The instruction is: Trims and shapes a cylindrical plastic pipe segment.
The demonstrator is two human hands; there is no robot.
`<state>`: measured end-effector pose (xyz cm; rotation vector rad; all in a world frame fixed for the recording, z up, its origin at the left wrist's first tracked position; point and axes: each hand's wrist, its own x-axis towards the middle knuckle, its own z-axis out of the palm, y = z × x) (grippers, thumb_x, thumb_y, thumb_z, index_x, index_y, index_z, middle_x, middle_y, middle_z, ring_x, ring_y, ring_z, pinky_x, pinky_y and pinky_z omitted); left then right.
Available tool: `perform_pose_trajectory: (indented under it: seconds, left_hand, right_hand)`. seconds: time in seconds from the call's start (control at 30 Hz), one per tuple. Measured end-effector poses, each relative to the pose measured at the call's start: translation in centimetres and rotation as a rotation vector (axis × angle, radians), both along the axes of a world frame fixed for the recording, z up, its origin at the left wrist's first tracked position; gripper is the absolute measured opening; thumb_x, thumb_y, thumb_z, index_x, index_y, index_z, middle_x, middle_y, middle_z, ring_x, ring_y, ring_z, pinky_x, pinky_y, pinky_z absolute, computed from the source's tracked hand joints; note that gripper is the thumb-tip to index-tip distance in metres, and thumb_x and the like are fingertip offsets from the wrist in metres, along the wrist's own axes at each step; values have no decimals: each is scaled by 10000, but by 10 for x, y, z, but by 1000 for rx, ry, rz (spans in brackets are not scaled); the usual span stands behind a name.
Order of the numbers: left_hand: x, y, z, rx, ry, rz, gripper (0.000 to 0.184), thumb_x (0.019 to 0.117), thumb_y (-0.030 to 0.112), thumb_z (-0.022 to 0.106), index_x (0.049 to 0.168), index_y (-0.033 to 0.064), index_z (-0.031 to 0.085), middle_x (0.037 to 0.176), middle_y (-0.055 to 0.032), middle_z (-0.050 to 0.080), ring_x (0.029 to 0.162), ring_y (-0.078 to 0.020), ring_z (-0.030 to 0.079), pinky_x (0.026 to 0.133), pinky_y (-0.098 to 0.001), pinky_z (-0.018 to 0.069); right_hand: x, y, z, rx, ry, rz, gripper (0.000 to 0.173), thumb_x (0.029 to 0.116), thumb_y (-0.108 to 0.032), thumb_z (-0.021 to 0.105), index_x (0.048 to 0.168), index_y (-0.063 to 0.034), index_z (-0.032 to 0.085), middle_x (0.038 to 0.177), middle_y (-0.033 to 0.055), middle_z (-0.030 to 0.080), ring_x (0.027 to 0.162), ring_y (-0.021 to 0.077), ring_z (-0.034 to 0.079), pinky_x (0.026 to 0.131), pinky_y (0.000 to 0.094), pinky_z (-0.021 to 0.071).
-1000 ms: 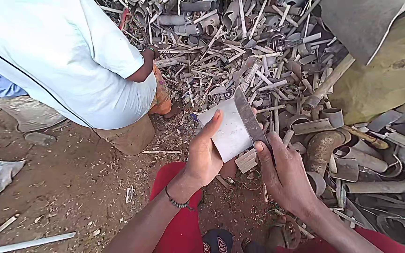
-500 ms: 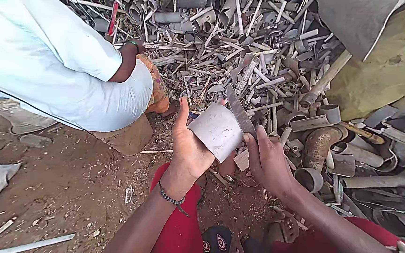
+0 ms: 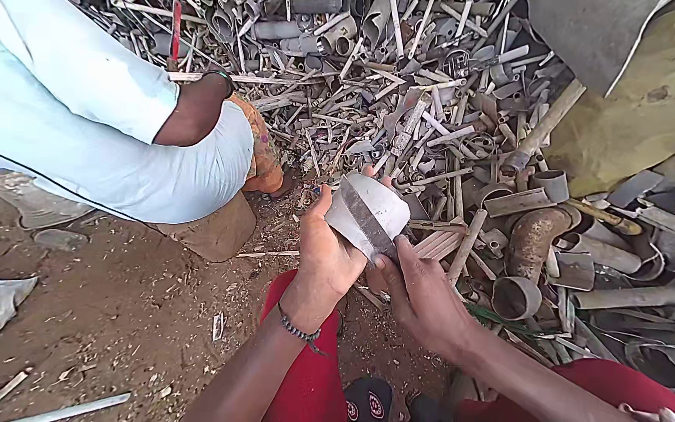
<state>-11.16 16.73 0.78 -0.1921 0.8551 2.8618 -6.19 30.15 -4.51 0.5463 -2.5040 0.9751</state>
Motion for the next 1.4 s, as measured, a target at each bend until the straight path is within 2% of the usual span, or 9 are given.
perform_pose_trajectory:
  seconds: [0.13, 0.4, 0.53, 0.73, 0.87, 1.0, 1.13, 1.3, 1.4]
  left_hand:
    - [8, 6, 4, -43, -27, 26, 586, 1096, 505, 251, 1395, 85, 529, 1304, -153, 650, 1177, -279, 657, 969, -470, 558]
    - [6, 7, 0, -53, 0, -34, 677, 1079, 570, 201, 1428, 81, 512, 1329, -185, 643, 1206, -315, 650, 971, -469, 558]
    - [14, 9, -2, -55, 94, -75, 734, 1043, 645, 245, 1383, 76, 560, 1310, -199, 653, 1208, -332, 647, 979, -496, 551]
    - [17, 7, -11, 34, 327, -213, 676, 1025, 634, 312, 1366, 109, 567, 1377, -174, 612, 1294, -311, 589, 1033, -470, 518]
    - [17, 9, -11, 14, 349, -204, 757, 1011, 690, 241, 1359, 104, 570, 1374, -181, 607, 1292, -317, 583, 1031, -474, 514]
    - [19, 15, -6, -41, 357, -85, 777, 1030, 671, 171, 1331, 96, 598, 1356, -178, 629, 1298, -309, 588, 1048, -483, 510]
    - [20, 14, -4, 44, 364, -94, 813, 1018, 694, 177, 1372, 80, 574, 1433, -176, 578, 1364, -325, 532, 1088, -504, 478]
    - [18, 9, -10, 146, 339, -157, 820, 964, 752, 287, 1415, 120, 549, 1477, -178, 539, 1382, -344, 507, 1072, -521, 479]
    - [17, 12, -15, 134, 337, -162, 699, 1004, 661, 351, 1398, 116, 543, 1456, -184, 554, 1364, -338, 526, 1061, -497, 492]
  right_hand:
    - [-16, 16, 3, -43, 42, -113, 353, 1087, -313, 389, 976, -38, 581, 553, -19, 477, 478, 134, 535, 457, 319, 445]
    - [-4, 13, 0, 26, 160, 48, 352, 1090, -313, 395, 984, -36, 585, 539, -4, 470, 450, 155, 528, 418, 320, 433]
    - [-6, 17, 2, 5, 181, 31, 533, 1026, -534, 465, 1008, -17, 588, 582, 16, 535, 493, 145, 570, 440, 325, 456]
    - [-4, 21, 4, 91, 287, -43, 584, 1015, -592, 460, 974, -24, 591, 548, 25, 500, 436, 171, 522, 391, 331, 402]
    - [-1, 17, 4, 57, 299, 15, 408, 1045, -416, 492, 962, -29, 594, 549, 19, 515, 458, 160, 560, 417, 315, 445]
    - [-2, 12, 5, 110, 412, 25, 267, 1032, -276, 504, 914, -49, 581, 539, 14, 486, 428, 158, 519, 398, 292, 393]
    - [-3, 12, 6, 47, 419, -18, 335, 1012, -350, 528, 895, -43, 591, 569, 21, 526, 443, 130, 522, 398, 277, 384]
    - [-7, 21, 7, 53, 309, -102, 652, 990, -665, 435, 917, -33, 577, 556, 29, 504, 441, 157, 514, 407, 318, 394]
    - [-6, 21, 3, 73, 332, -73, 578, 1033, -574, 418, 904, -34, 577, 543, 29, 492, 427, 168, 507, 394, 320, 386]
